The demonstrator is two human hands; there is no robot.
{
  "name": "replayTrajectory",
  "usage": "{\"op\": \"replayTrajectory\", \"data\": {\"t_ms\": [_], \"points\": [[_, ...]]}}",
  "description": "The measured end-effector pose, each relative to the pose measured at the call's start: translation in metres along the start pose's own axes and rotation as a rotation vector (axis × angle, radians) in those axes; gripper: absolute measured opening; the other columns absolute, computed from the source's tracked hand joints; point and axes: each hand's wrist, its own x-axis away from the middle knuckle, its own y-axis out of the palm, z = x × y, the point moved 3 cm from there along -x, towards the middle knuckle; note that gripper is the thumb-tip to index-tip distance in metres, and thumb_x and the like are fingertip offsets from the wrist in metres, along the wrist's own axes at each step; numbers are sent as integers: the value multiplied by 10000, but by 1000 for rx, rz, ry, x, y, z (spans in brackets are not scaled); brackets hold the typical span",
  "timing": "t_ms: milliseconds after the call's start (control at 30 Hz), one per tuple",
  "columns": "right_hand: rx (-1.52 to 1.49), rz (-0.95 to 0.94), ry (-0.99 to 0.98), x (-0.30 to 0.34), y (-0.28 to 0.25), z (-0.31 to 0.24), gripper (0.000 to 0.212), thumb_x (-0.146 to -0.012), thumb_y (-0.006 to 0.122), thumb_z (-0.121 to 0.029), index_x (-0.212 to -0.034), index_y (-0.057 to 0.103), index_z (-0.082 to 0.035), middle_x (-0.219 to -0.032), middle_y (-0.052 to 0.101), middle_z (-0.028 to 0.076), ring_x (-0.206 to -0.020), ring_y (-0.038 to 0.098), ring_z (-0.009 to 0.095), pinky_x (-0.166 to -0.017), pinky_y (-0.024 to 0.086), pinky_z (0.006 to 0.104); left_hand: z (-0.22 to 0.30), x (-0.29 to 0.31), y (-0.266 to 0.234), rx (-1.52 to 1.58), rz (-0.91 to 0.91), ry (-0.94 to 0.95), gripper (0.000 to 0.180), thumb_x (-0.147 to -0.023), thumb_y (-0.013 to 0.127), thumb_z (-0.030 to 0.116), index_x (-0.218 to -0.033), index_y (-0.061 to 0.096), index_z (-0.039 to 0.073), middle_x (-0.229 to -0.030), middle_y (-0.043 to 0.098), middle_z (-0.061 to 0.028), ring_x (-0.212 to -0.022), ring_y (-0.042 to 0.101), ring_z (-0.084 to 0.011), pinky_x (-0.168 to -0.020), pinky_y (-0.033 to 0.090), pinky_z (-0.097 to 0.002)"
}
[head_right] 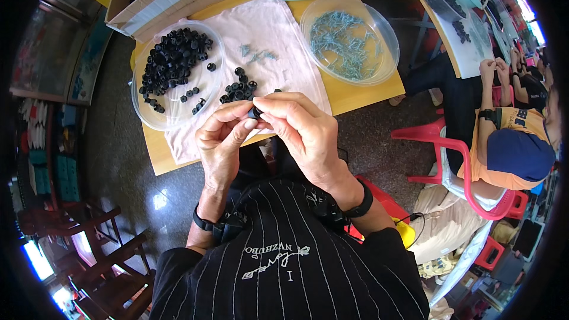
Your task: Assembling small blue plastic inserts into black plastic housings.
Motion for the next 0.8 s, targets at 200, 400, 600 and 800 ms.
{"op": "replayTrajectory", "data": {"t_ms": [200, 400, 600, 800], "points": [[-375, -11, 288, -4, 2, 5, 174, -903, 570, 37, -1071, 613, 41, -1027, 618, 124, -880, 673, 179, -748, 578, 261, -6, 2, -1, 40, 0, -19, 214, -862, 610, -89, -1070, 622, -38, -1097, 615, -133, -952, 657, -212, -859, 560, -328], [154, -66, -76, -10, -6, -3, 251, -822, 645, 55, -1069, 615, 23, -1004, 627, 144, -814, 671, 212, -659, 573, 279, -10, 1, 0, 163, 68, -108, 210, -838, 657, -65, -1043, 635, -23, -1078, 642, -116, -934, 664, -196, -858, 549, -310], [183, -62, -41, -6, 0, 0, 362, -726, 698, 79, -1068, 606, 8, -989, 623, 125, -847, 648, 222, -672, 566, 296, -13, 4, -4, 150, 134, -246, 215, -820, 700, -26, -1027, 652, 0, -1059, 663, -103, -934, 649, -162, -856, 533, -297], [324, -36, -194, -9, -1, 4, 372, -659, 728, 73, -1010, 619, 18, -982, 618, 124, -866, 623, 263, -717, 535, 335, -20, 4, -3, 286, 163, -318, 171, -812, 702, -31, -978, 675, 2, -1059, 668, -99, -930, 641, -154, -860, 527, -295]]}}
